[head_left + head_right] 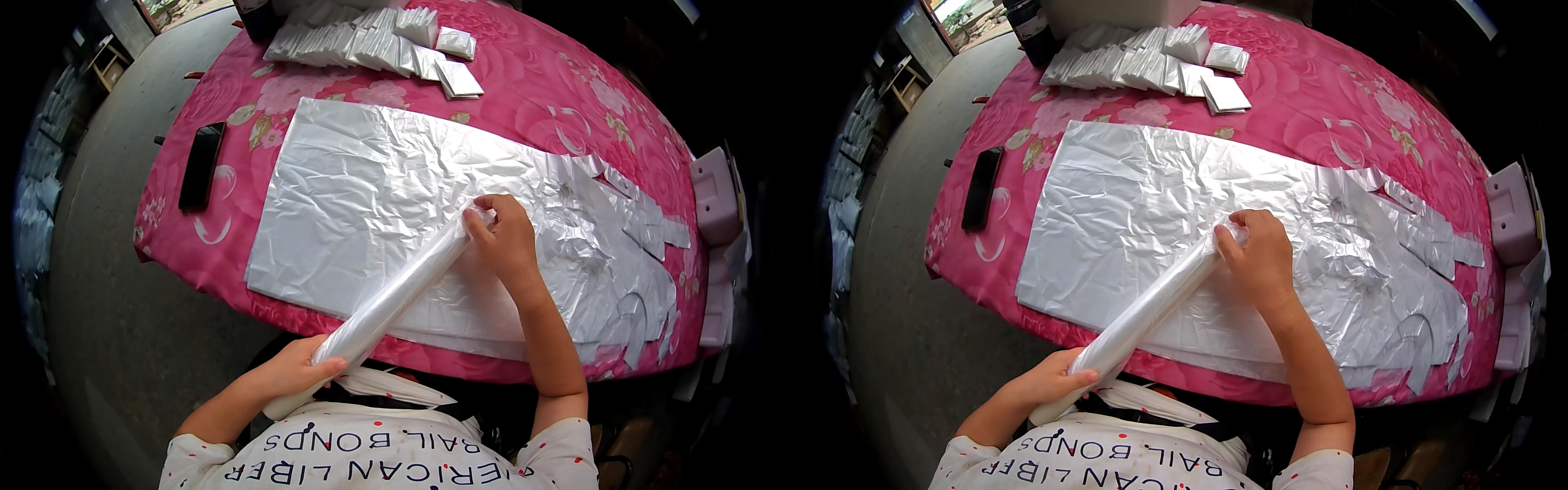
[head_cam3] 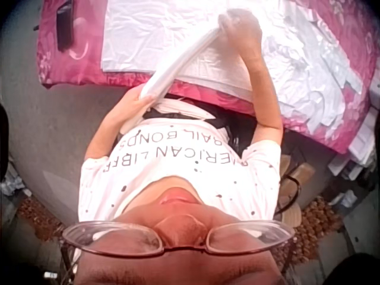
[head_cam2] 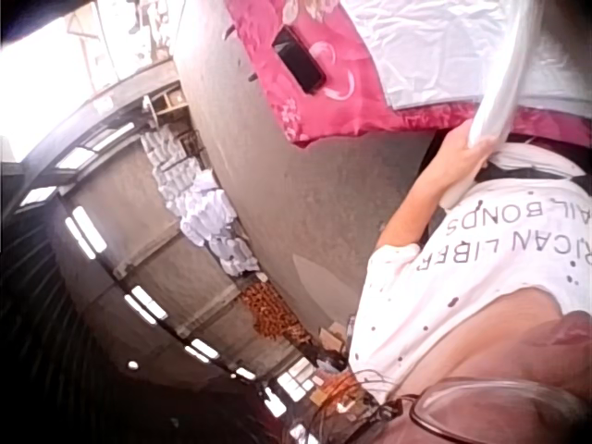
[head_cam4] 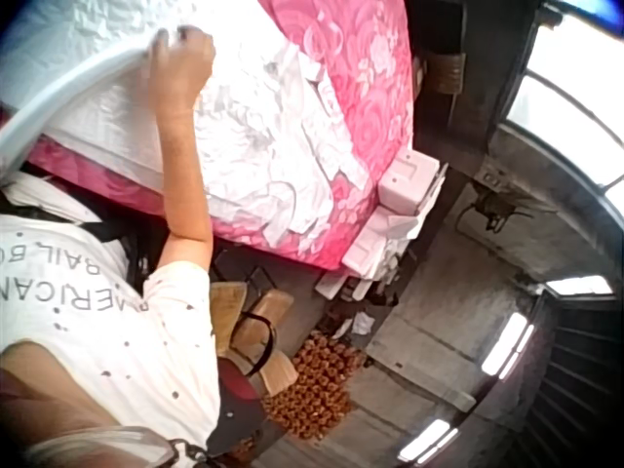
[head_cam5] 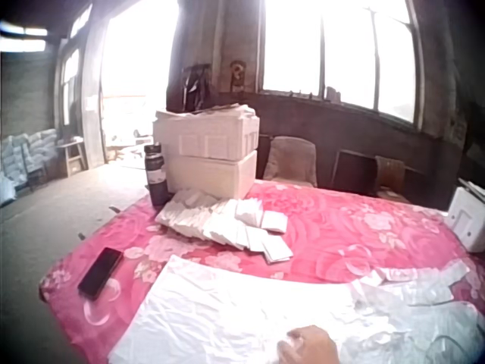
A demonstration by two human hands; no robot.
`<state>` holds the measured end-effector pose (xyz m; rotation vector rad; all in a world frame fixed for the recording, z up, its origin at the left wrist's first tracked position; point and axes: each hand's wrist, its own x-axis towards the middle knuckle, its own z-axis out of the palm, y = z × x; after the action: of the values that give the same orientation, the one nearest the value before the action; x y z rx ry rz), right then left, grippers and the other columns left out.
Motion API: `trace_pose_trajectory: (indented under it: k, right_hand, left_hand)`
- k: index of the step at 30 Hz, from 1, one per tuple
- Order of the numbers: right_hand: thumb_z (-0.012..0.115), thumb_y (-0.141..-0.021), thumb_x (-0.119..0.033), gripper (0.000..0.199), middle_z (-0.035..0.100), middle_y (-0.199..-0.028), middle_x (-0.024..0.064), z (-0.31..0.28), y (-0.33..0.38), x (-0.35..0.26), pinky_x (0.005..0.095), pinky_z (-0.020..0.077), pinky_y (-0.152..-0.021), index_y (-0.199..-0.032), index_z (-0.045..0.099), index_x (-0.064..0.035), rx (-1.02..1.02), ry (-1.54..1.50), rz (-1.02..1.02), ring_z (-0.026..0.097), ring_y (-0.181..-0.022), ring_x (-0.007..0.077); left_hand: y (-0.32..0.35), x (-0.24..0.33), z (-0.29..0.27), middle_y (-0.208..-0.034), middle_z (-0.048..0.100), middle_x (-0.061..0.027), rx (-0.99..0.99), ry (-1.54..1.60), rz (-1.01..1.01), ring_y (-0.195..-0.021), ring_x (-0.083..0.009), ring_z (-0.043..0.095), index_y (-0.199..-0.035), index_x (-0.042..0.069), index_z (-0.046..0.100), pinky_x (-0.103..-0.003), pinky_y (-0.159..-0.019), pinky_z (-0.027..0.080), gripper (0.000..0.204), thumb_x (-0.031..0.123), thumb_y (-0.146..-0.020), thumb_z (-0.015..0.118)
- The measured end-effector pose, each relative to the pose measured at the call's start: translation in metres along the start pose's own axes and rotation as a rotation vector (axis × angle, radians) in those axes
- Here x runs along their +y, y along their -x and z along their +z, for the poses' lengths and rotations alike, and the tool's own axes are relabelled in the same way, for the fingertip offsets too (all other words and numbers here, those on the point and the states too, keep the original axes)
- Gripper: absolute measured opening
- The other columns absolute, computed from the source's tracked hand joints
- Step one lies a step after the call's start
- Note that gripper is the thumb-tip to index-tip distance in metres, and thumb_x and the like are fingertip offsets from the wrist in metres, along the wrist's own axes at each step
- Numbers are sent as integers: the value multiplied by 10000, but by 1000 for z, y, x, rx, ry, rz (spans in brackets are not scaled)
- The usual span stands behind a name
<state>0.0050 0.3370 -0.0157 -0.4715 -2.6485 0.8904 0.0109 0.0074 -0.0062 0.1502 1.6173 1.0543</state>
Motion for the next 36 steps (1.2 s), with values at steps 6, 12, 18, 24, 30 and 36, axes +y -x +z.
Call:
trace_pose_trajectory:
  k: [6, 12, 18, 24, 30, 36]
  right_hand:
    - [654, -841, -218, 220, 602, -725, 10, -5, -7, 19, 227, 421, -550, -881, 602, -8, -301, -591, 307, 521, -615, 68]
    - [653, -850, -173, 164, 580, -705, -17, -9, -13, 17, 200, 396, -538, -831, 590, -23, -279, -690, 311, 501, -621, 43]
    - [675, -815, -159, 169, 599, -716, 19, -11, -13, 5, 217, 411, -562, -836, 601, -9, -11, -396, 173, 498, -593, 65]
    - [692, -789, -216, 274, 626, -802, 76, -2, -9, -3, 258, 431, -552, -938, 625, 4, -10, -116, -34, 509, -572, 112]
    - [683, -807, -197, 245, 605, -708, 32, -10, -15, 17, 239, 427, -547, -951, 638, -4, -188, -423, 267, 483, -562, 72]
    - [761, -694, -180, 304, 625, -851, 73, -24, -15, -10, 329, 462, -705, -939, 649, -40, 106, -128, -368, 575, -807, 221]
  left_hand:
    - [-2, -1, -1, -954, 595, -89, -10, 4, -3, -778, -127, 575, -1215, 9, 499, -284, -682, 498, 463, 313, -880, 598]
    - [-1, -1, -1, -965, 594, -93, -14, 13, 8, -792, -129, 577, -1216, 9, 498, -285, -688, 501, 458, 309, -883, 594]
    - [-2, 1, -2, -977, 592, -93, -19, 7, 4, -805, -129, 575, -1227, 8, 491, -285, -693, 503, 459, 299, -885, 589]
    - [-2, 0, -2, -980, 590, -92, -23, 15, 21, -807, -126, 572, -1243, 15, 484, -284, -695, 504, 467, 295, -884, 590]
    - [-1, -3, -4, -975, 588, -87, -45, 18, 5, -784, -121, 571, -1252, 21, 478, -282, -689, 502, 476, 296, -881, 594]
    - [-2, -2, -3, -955, 593, -85, -41, 3, 1, -757, -121, 576, -1257, 24, 474, -282, -673, 503, 482, 292, -877, 600]
